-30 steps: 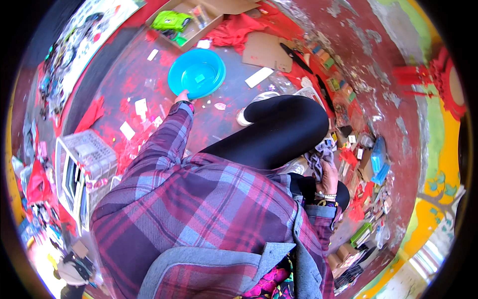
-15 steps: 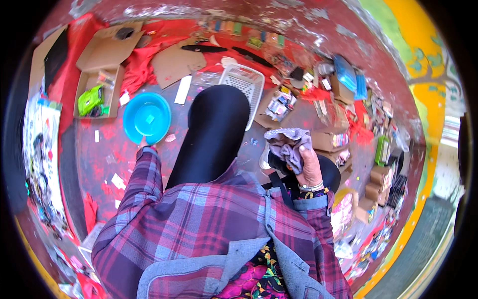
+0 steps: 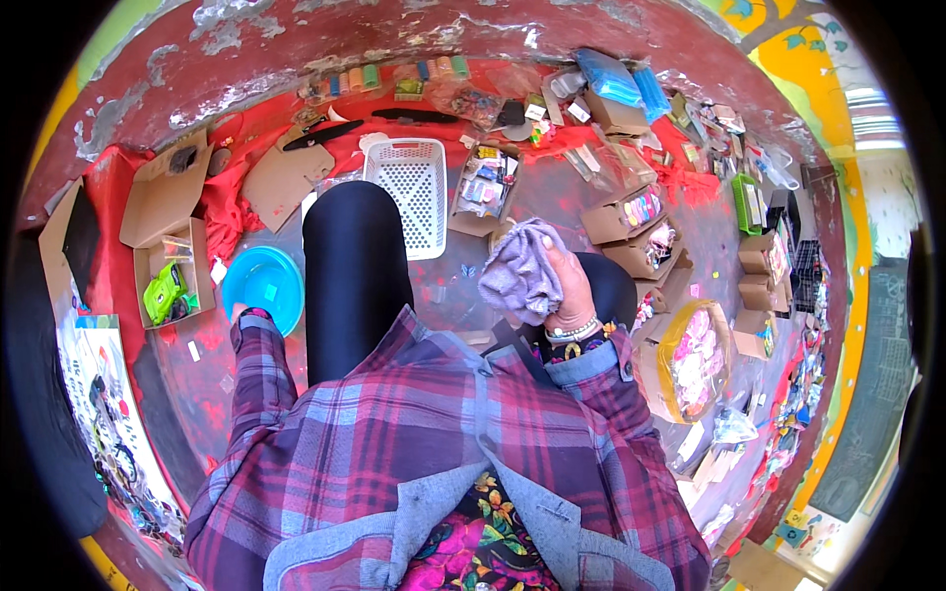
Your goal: The person sits on the floor and wipes small packaged items with a cloth. They pick up items from a plastic tray and the floor, wipe them, and place them into a white basket. The person also moves a blue bowl and continues wiping items one by one.
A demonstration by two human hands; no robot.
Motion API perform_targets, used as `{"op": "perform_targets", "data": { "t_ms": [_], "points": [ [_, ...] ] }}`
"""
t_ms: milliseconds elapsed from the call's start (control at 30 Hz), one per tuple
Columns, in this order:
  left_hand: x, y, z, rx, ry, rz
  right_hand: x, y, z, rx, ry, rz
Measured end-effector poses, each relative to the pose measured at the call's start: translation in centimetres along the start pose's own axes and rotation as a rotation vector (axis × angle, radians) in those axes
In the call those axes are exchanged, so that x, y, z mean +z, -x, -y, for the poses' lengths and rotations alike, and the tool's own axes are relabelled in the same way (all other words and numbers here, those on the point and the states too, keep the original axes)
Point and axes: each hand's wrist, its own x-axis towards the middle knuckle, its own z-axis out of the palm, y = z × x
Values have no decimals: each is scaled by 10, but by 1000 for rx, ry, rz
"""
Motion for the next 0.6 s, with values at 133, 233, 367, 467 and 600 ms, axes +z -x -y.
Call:
{"op": "perform_targets", "data": {
  "t_ms": [133, 233, 367, 467, 600],
  "points": [
    [-5, 55, -48, 512, -23, 56, -4, 3, -2, -48, -19, 90],
    [6, 95, -71, 1241, 278, 192, 7, 3, 0, -54, -135, 90],
    [-10, 340, -78, 1334, 540, 891, 1, 5, 2, 1, -193, 80],
    [-6, 415, -35, 1324, 299, 1366, 8, 15, -3, -15, -236, 187],
    [20, 467, 34, 754, 213, 1806, 27, 35, -2, -286, 244, 403]
  ]
}}
